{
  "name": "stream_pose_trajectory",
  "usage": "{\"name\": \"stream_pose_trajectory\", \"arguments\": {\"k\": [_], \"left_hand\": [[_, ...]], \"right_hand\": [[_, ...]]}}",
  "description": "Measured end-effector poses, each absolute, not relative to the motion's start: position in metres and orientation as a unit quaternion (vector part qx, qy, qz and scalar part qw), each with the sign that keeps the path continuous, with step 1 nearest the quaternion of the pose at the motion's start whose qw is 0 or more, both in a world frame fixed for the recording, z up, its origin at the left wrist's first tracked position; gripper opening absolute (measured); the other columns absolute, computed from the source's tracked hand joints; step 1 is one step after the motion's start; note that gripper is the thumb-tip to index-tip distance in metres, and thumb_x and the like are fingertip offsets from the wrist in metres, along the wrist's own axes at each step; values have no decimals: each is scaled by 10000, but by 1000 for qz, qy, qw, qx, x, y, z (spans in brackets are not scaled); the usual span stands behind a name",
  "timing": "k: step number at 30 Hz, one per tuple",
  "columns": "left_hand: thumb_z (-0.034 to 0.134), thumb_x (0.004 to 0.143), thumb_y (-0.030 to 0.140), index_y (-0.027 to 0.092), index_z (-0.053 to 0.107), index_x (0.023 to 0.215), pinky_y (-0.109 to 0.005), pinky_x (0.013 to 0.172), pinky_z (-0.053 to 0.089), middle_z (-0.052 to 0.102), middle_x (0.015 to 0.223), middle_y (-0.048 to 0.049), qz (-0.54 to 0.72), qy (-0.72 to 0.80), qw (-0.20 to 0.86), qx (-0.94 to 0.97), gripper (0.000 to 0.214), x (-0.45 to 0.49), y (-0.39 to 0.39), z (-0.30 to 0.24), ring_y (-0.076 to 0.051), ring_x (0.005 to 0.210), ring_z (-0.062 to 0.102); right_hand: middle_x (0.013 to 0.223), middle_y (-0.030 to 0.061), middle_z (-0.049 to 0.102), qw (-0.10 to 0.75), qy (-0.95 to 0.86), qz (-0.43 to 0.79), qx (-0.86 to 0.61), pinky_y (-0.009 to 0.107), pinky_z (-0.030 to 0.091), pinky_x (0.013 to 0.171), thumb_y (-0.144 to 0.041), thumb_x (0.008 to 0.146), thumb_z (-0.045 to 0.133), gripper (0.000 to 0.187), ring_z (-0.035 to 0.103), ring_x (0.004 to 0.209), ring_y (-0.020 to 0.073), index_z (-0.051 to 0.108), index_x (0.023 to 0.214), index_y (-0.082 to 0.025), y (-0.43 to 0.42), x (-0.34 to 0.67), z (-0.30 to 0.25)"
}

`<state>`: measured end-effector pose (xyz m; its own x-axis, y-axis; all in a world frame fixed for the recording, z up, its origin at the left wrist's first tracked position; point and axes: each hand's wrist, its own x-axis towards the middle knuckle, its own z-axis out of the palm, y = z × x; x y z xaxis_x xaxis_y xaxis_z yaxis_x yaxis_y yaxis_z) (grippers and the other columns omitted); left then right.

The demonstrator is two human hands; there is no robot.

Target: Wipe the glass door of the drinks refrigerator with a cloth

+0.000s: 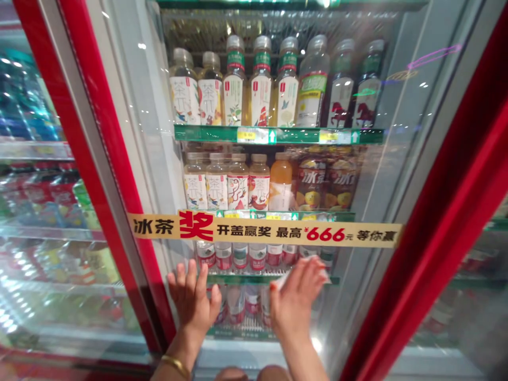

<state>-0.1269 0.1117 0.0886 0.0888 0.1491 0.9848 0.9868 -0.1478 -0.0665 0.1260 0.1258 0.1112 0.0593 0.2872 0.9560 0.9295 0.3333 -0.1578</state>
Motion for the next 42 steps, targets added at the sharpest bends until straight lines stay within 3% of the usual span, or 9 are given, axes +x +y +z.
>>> {"name": "stream_pose_trajectory", "arguments": {"k": [4, 8, 12, 19, 23, 27, 33, 38, 42], "left_hand": [[672, 949, 281, 232, 280, 1739, -667, 1413, 72, 224, 1842, -144, -462, -471, 454, -598, 883, -132, 112, 86, -372, 1731, 154], [672, 949, 289, 240, 316, 1728, -674, 1412, 85, 238, 1838, -138, -471, -477, 449, -591, 858, -132, 115, 79, -371, 1728, 171], [687, 937, 288, 252, 330, 1724, -690, 1412, 42, 247, 1836, -127, -482, -475, 442, -589, 864, -132, 116, 76, -366, 1729, 171], [686, 938, 273, 247, 315, 1730, -675, 1419, 27, 235, 1839, -121, -475, -468, 452, -592, 875, -134, 115, 80, -358, 1730, 168], [678, 935, 258, 229, 314, 1729, -670, 1420, 66, 249, 1834, -122, -481, -468, 453, -587, 875, -128, 114, 83, -353, 1728, 183], [666, 939, 233, 173, 304, 1728, -603, 1432, 81, 233, 1838, -132, -479, -462, 459, -588, 870, -124, 112, 89, -333, 1734, 161], [659, 962, 226, 192, 296, 1733, -571, 1433, 103, 225, 1842, -117, -474, -452, 471, -591, 853, -122, 109, 96, -323, 1734, 165], [636, 989, 233, 240, 287, 1736, -574, 1432, 118, 237, 1840, -72, -505, -465, 441, -579, 825, -113, 106, 99, -303, 1731, 177], [664, 972, 254, 208, 301, 1730, -561, 1437, 108, 235, 1839, -80, -491, -458, 462, -580, 841, -117, 107, 99, -310, 1731, 177]], "right_hand": [[1812, 33, 233, 457, -705, -388, -378, 615, 255, 1395, -501, 1017, 520, 854, 82, 1722, 275, 238, 1771, -217, 119, 114, 87], [1827, 223, -58, 539, -586, -302, -525, 855, 188, 1293, -371, 1082, 410, 861, -39, 1715, 406, -29, 1759, -70, 140, 207, 111], [1830, 229, -65, 598, -512, -251, -563, 926, 191, 1239, -431, 1105, 346, 841, -32, 1704, 457, -66, 1764, -111, 148, 204, 144], [1826, 133, 187, 445, -692, -397, -407, 616, 233, 1406, -675, 1042, 442, 937, 107, 1717, 337, 211, 1767, -129, 124, 115, 123], [1830, 235, -28, 537, -589, -300, -523, 874, 204, 1280, -512, 1102, 396, 891, -13, 1716, 445, -14, 1765, -81, 141, 195, 144], [1830, 246, -88, 620, -512, -237, -546, 930, 140, 1241, -431, 1114, 350, 837, -51, 1710, 475, -68, 1761, -101, 146, 188, 175], [1765, 82, 416, 425, -726, -410, -351, 501, 357, 1366, -691, 1029, 489, 920, 112, 1732, 274, 307, 1746, -145, 119, 95, 160], [1844, 232, -32, 534, -588, -307, -525, 803, 210, 1321, -546, 1109, 359, 898, -16, 1725, 425, -69, 1761, -101, 147, 205, 182], [1840, 257, -89, 605, -516, -245, -555, 871, 152, 1286, -539, 1125, 280, 858, -41, 1716, 476, -98, 1756, -97, 157, 214, 207]]}}
